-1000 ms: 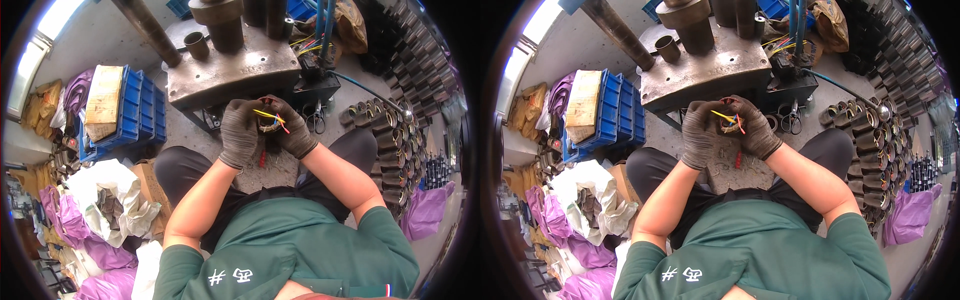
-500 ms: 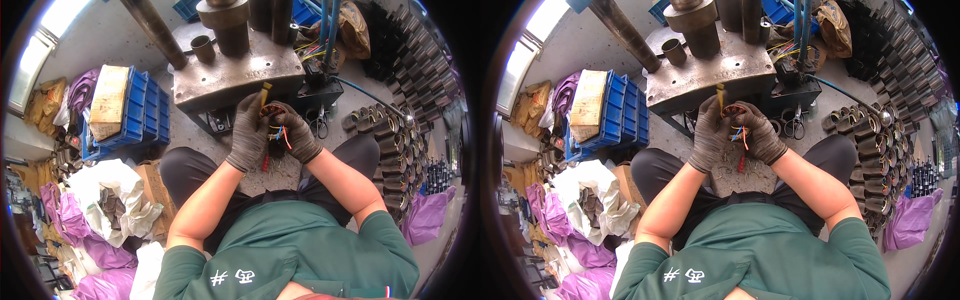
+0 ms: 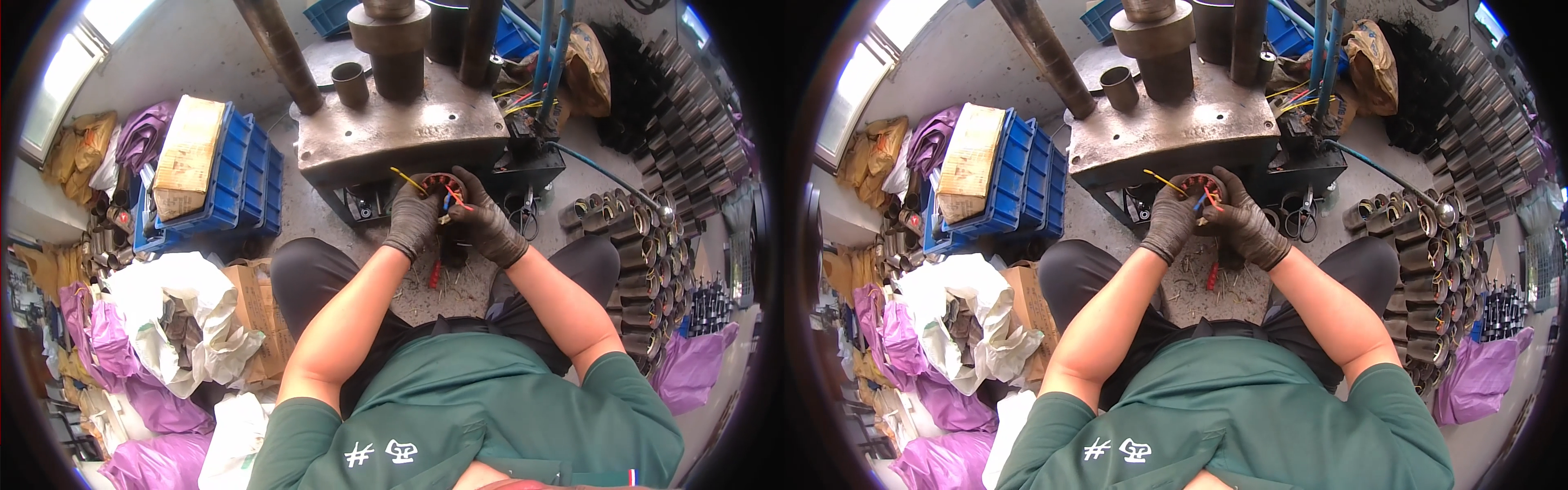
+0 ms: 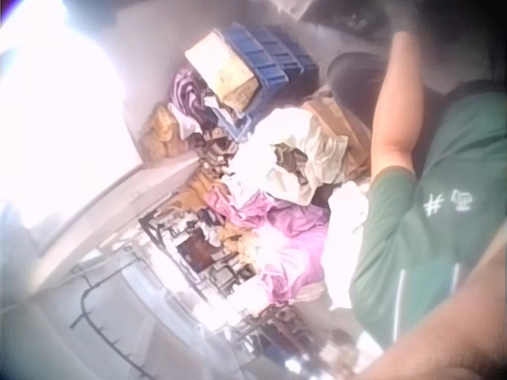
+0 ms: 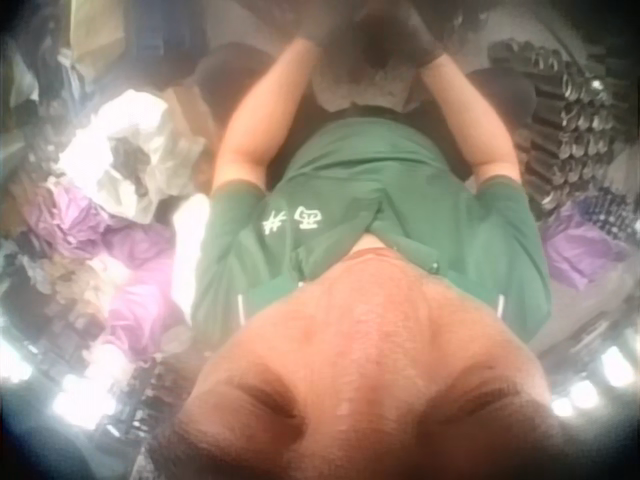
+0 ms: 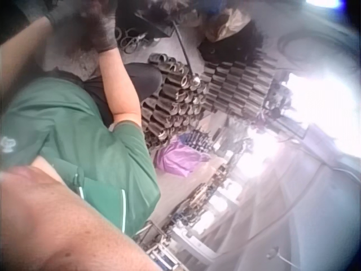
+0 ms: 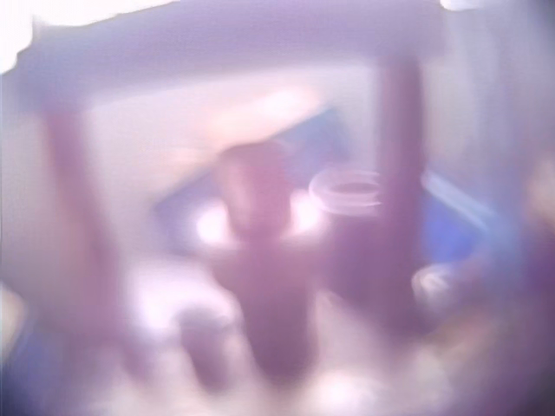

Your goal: The person organizes and feeds several colored wires through a central metal stator core by hand, then uses a press machine to insert the stator into a larger metal cylindrical housing.

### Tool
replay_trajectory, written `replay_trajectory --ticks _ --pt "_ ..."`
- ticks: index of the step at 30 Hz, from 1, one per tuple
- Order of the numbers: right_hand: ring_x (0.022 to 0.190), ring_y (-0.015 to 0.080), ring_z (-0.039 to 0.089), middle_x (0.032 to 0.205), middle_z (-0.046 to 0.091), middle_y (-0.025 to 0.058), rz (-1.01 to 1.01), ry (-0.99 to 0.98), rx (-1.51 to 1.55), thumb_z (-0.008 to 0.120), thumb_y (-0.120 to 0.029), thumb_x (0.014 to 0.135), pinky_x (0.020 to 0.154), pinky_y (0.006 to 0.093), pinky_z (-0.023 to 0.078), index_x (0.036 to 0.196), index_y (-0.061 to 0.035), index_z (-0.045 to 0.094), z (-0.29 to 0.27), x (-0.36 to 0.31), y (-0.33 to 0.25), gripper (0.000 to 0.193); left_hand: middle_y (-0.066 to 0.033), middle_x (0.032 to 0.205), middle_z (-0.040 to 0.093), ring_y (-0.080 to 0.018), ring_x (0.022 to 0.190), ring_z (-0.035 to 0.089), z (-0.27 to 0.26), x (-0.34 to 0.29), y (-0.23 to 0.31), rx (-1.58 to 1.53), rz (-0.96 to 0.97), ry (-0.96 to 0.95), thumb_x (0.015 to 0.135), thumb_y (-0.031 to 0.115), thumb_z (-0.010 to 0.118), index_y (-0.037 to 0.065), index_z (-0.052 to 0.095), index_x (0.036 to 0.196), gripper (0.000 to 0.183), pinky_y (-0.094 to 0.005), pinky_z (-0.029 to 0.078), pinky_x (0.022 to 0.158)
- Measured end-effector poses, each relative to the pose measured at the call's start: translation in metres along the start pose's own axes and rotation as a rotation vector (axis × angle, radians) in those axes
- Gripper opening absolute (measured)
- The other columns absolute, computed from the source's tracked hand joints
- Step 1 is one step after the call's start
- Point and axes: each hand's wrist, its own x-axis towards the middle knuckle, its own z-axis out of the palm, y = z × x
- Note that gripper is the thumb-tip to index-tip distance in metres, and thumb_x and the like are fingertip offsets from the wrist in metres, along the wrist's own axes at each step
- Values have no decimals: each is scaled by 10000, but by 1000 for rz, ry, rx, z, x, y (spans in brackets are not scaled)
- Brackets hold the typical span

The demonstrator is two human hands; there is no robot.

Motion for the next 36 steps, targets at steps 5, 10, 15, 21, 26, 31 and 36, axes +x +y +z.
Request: replay_trajectory --ticks 5,10,15,21,26,31,36 --pt "1187 173 604 1318 636 66 -116 190 -240 758 -127 913 1034 345 508 1476 -68 495 -20 11 14 624 -172 1087 741 -235 993 711 5 0 -25 115 152 44 989 118 666 4 648 1234 270 -356 559 885" --pt "1027 155 663 1125 728 59 -119 282 -457 755 -109 910 942 308 541 1323 -14 618 -34 18 1 445 -201 1124 726 -275 1005 713 2 -10 -26 126 300 -25 968 135 692 -16 620 1287 361 -371 558 905" --pt "954 162 691 1131 731 67 -7 316 -621 780 -86 875 775 331 606 1305 -60 641 -50 21 8 452 -255 1232 638 -375 1131 644 -5 -29 -17 486 407 -101 805 201 839 -13 552 1381 678 -430 530 984" --pt "931 171 716 1007 768 115 40 272 -944 822 -149 844 834 336 590 1083 -21 699 -40 23 -6 298 -222 1416 464 -409 1281 516 -5 -45 -1 823 576 -101 679 215 938 52 389 1532 1027 -432 477 1097" --pt "939 242 740 1023 765 154 50 103 -1255 800 -250 814 827 357 580 1084 -41 726 -50 28 -6 350 -187 1522 370 -368 1369 465 -1 -48 17 946 702 -297 657 145 939 118 371 1574 1079 -445 451 1150" --pt "883 289 720 988 754 114 3 -329 -1728 728 -239 747 797 392 577 989 -120 771 -45 23 -11 273 -144 1554 336 -300 1393 463 -16 -43 34 714 495 -633 713 53 894 149 412 1578 996 -408 460 1156" --pt "1009 262 691 1118 727 83 -253 -408 -1853 718 -271 793 850 383 577 1035 -180 780 -64 29 -9 265 -124 1362 493 -215 1096 630 0 -52 84 1156 407 -633 703 97 942 130 507 1518 924 -361 569 1007"
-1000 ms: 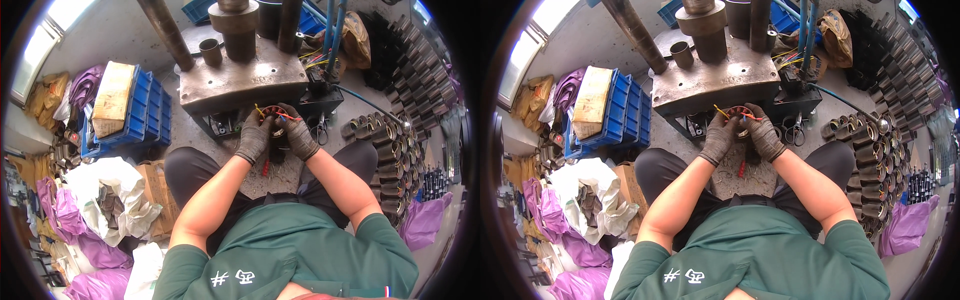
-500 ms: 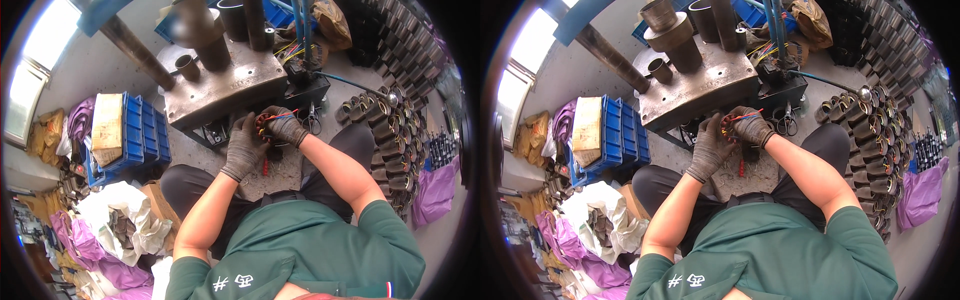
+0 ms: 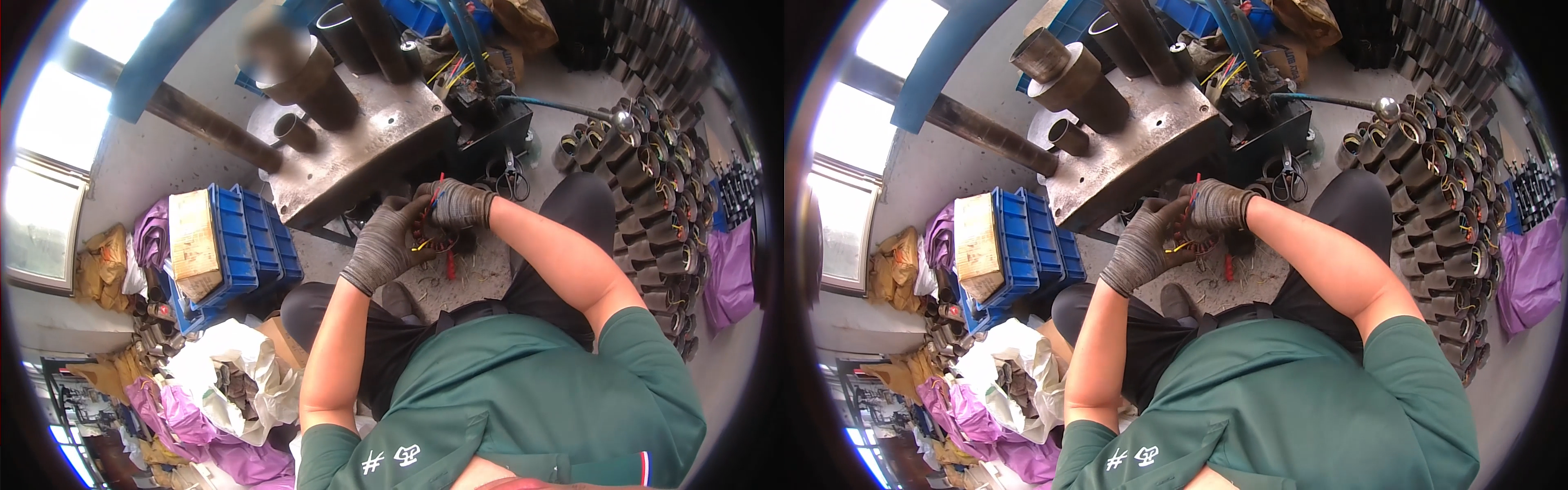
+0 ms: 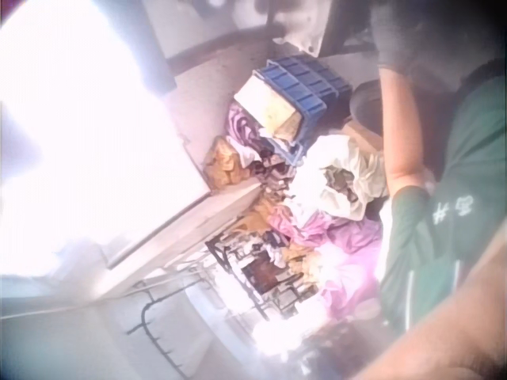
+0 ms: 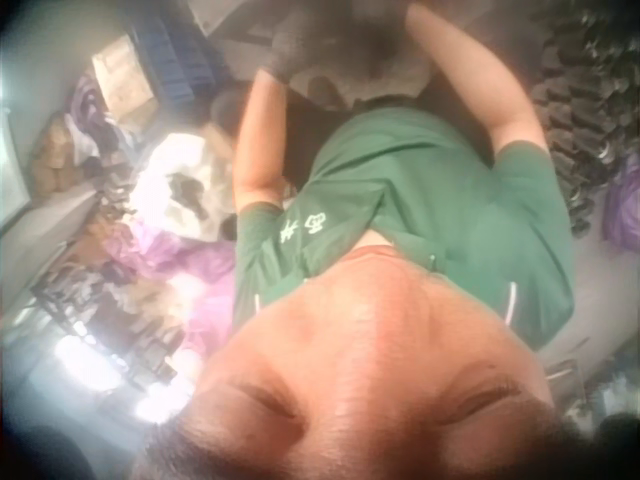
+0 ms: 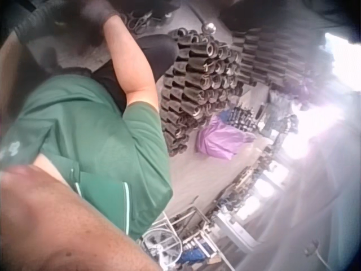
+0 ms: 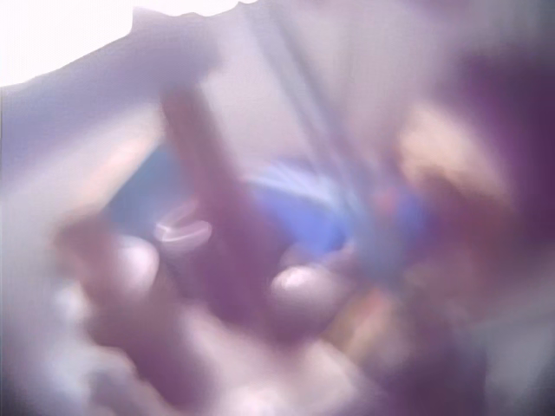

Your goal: The person organizes and feeds several colored wires through a central metal stator core by hand, then uses a press machine to insert the stator into a larger metal cylindrical housing.

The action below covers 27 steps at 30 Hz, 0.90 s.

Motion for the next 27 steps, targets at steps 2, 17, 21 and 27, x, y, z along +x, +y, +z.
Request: replay_trajectory --ticks 2,17,21,27 --pt "1022 264 694 1136 728 97 57 -71 10 714 -275 834 871 380 576 1090 -184 774 -7 6 -9 279 -106 1270 549 -195 1005 649 5 -1 1 57 -7 49 698 96 948 108 507 1513 926 -369 595 942" --pt "848 280 741 991 744 181 474 -101 635 839 -234 734 722 404 613 1198 -48 711 -38 1 -30 516 -79 1048 660 -156 814 679 17 -2 9 -991 -164 235 920 -25 729 35 622 1099 218 -283 593 693" --pt "747 250 711 897 737 144 502 4 887 812 -221 735 623 410 596 1193 -36 706 -36 -3 -23 504 -90 971 665 -152 720 665 24 -3 15 -916 -239 427 958 13 713 35 613 1090 166 -288 596 653" --pt "949 202 700 1032 740 112 538 34 1067 710 -134 852 870 350 572 1185 23 693 -44 -4 -34 369 -48 915 662 -143 812 596 44 -2 6 -363 5 686 937 -21 674 39 655 1026 109 -284 520 790"
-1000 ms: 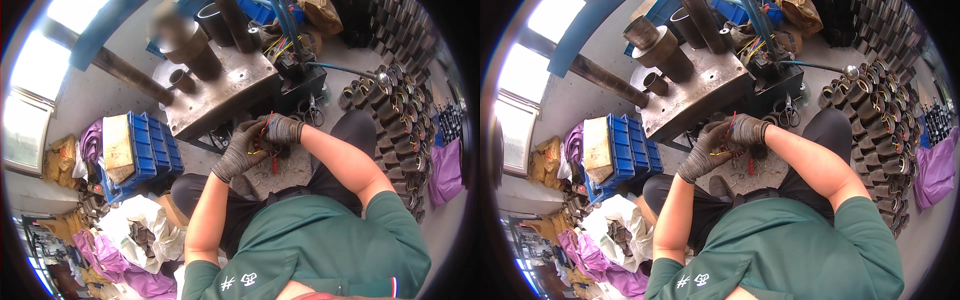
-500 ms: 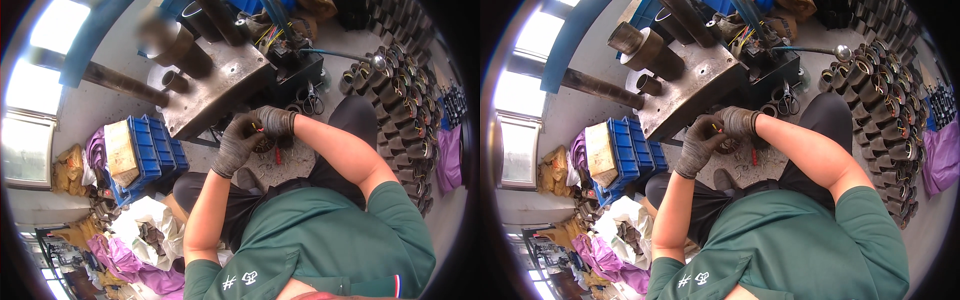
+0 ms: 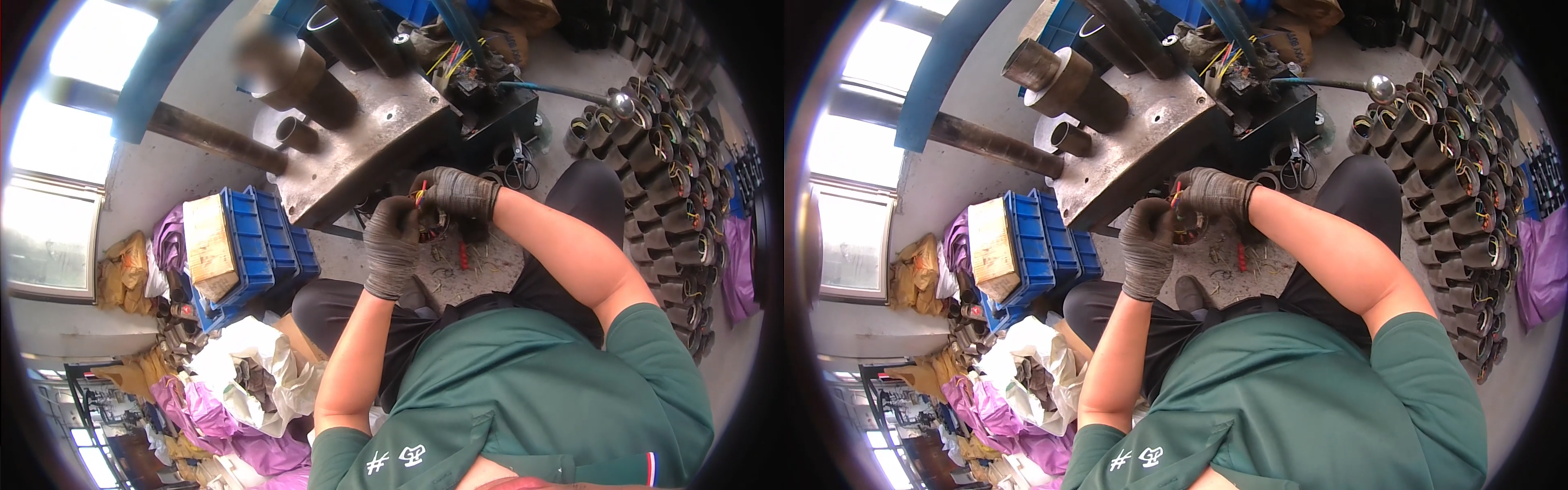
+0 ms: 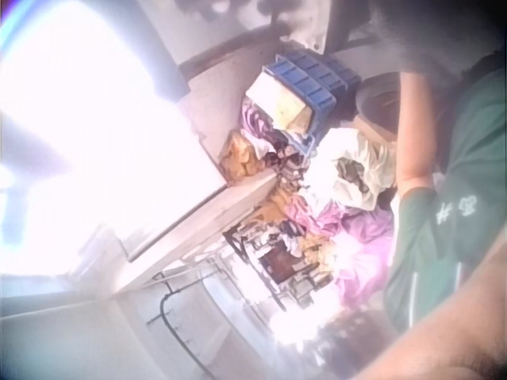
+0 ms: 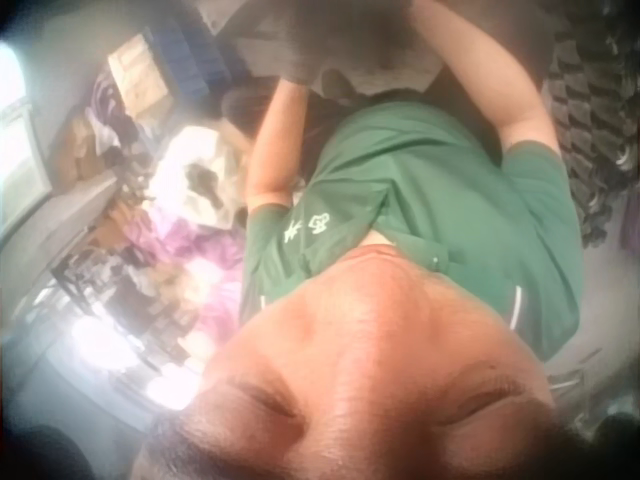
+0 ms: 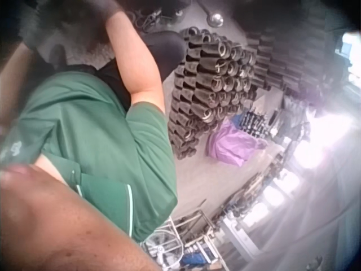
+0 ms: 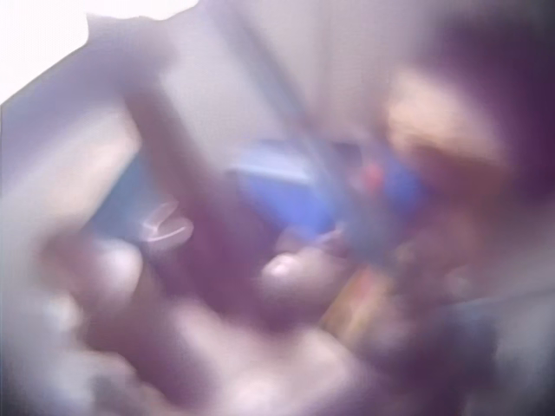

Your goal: The person organizes and feeds several colored wires through a central metal stator core by hand, then uses a press machine to insert the stator into a larger metal cylindrical housing.

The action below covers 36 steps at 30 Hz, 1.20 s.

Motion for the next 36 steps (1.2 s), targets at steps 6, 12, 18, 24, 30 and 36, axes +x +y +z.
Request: replay_trajectory --ticks 6,12,18,24,30,36 --pt "971 193 674 1070 713 111 45 -35 205 722 -104 797 891 326 555 1211 41 677 -2 -15 -14 441 -121 883 663 -241 793 647 -4 2 1 228 112 36 886 -12 680 49 683 998 128 -350 543 764" --pt "984 174 662 1073 710 98 41 -53 278 804 -171 803 861 339 566 1206 8 675 -1 -23 -15 459 -196 970 675 -391 912 668 -12 28 36 772 153 -375 898 136 672 75 724 1038 161 -500 547 827" --pt "911 197 672 1052 704 113 -47 55 214 819 -144 739 779 351 575 1252 -17 648 -4 -8 -2 555 -185 1117 651 -363 975 655 -22 47 25 693 182 -605 910 102 699 179 698 1238 337 -429 565 874" --pt "878 199 688 986 693 98 -72 110 547 730 -189 837 742 333 582 1261 -55 645 -5 -1 5 452 -175 1065 637 -332 890 667 -16 36 -40 -36 -89 -294 886 40 727 116 685 1244 369 -372 575 834" --pt "834 170 677 975 703 76 -102 216 426 681 -289 939 716 320 567 1194 -52 694 15 -3 11 348 -137 943 650 -335 934 657 -25 49 14 447 49 -351 824 10 728 79 762 985 178 -407 553 834" --pt "810 155 662 978 707 76 -165 263 387 688 -324 967 641 318 560 1173 -41 699 22 -9 -15 350 -87 1093 692 -301 1110 614 -28 39 17 479 188 -25 760 -30 789 97 783 961 238 -387 521 967"
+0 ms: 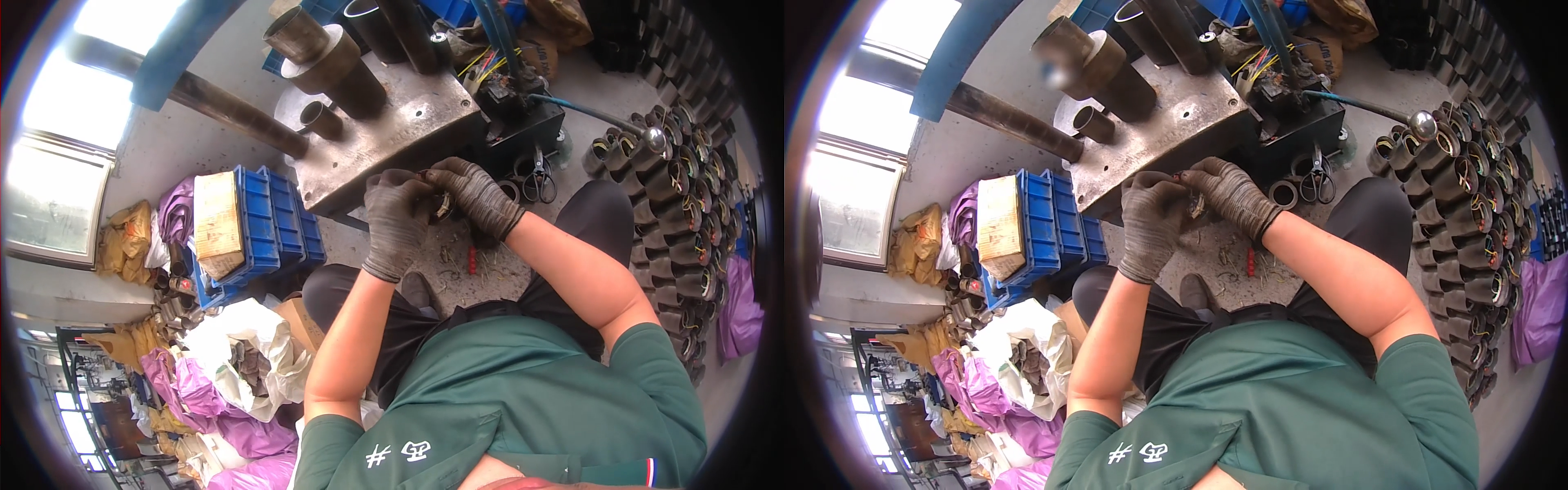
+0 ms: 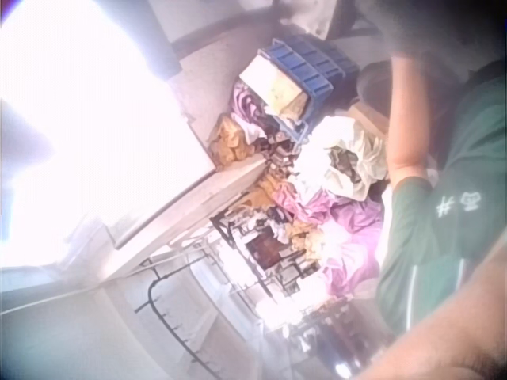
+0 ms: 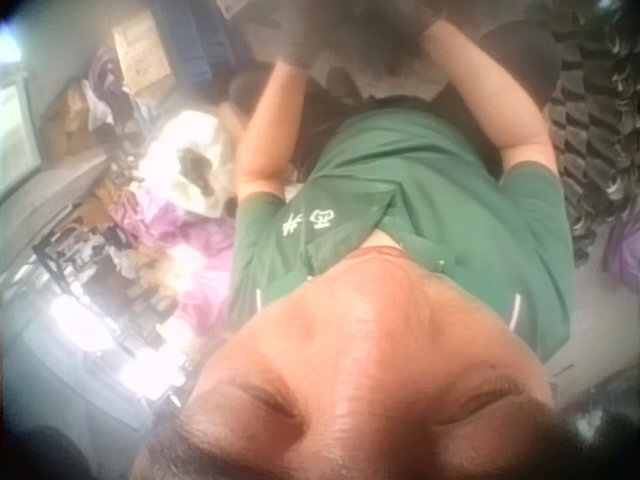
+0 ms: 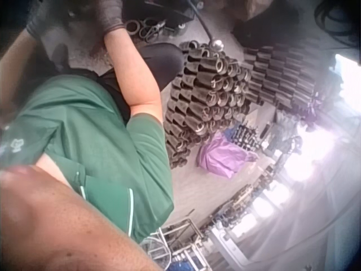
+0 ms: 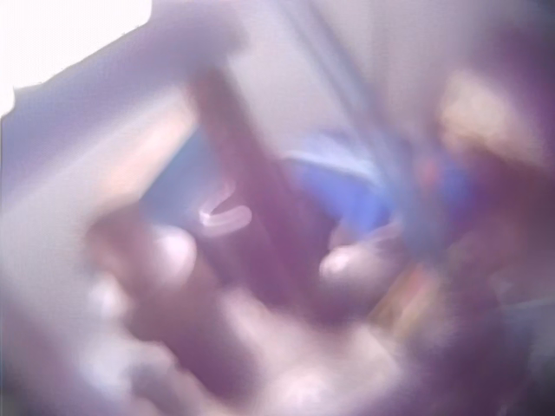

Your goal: The person organizes and feeds several colored wires through a central metal stator core by hand, then uses a press machine to insert the stator into a larger metal cylindrical housing.

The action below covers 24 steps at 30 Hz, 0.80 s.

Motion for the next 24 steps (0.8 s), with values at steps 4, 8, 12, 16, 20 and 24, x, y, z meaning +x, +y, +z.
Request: replay_trajectory --ticks 4,8,12,16,20,24 --pt "885 141 669 1026 711 64 -19 8 291 696 -282 988 776 301 570 1186 -22 684 8 -8 -15 327 -122 1401 544 -291 1285 537 2 -10 1 -183 82 68 753 22 842 117 683 1295 573 -402 470 1093" --pt "995 132 665 1083 708 66 -61 49 442 678 -243 1003 917 284 540 1212 -8 673 14 -8 -24 314 -161 1533 410 -263 1384 472 11 -17 -4 -500 -49 101 699 80 943 91 110 1640 1256 -402 440 1159" --pt "1047 132 650 1100 703 56 -121 39 516 687 -244 1002 954 284 525 1201 -16 676 19 -13 -42 303 -154 1477 466 -261 1280 580 15 -6 -4 -985 -267 8 764 -24 885 136 112 1645 1183 -415 523 1106" --pt "1120 126 628 1178 685 28 -216 12 651 660 -308 1022 1029 314 489 1245 -55 656 8 4 -30 337 -135 1401 554 -236 1258 597 9 21 -2 -884 -185 -35 842 91 852 165 233 1603 984 -419 536 1095" --pt "1205 164 612 1269 651 40 -179 -91 854 535 -431 1075 1094 349 460 1354 -76 596 10 8 -46 455 -137 1383 560 -239 1255 600 -9 54 -6 -1168 -421 -73 745 86 905 125 329 1513 961 -406 537 1088" --pt "1171 178 633 1346 610 77 -274 -101 774 564 -546 1039 1035 366 511 1514 -74 483 8 3 -57 674 -114 1338 569 -246 1264 585 -31 82 -8 -792 -255 -98 608 116 989 96 388 1442 1029 -392 513 1091"
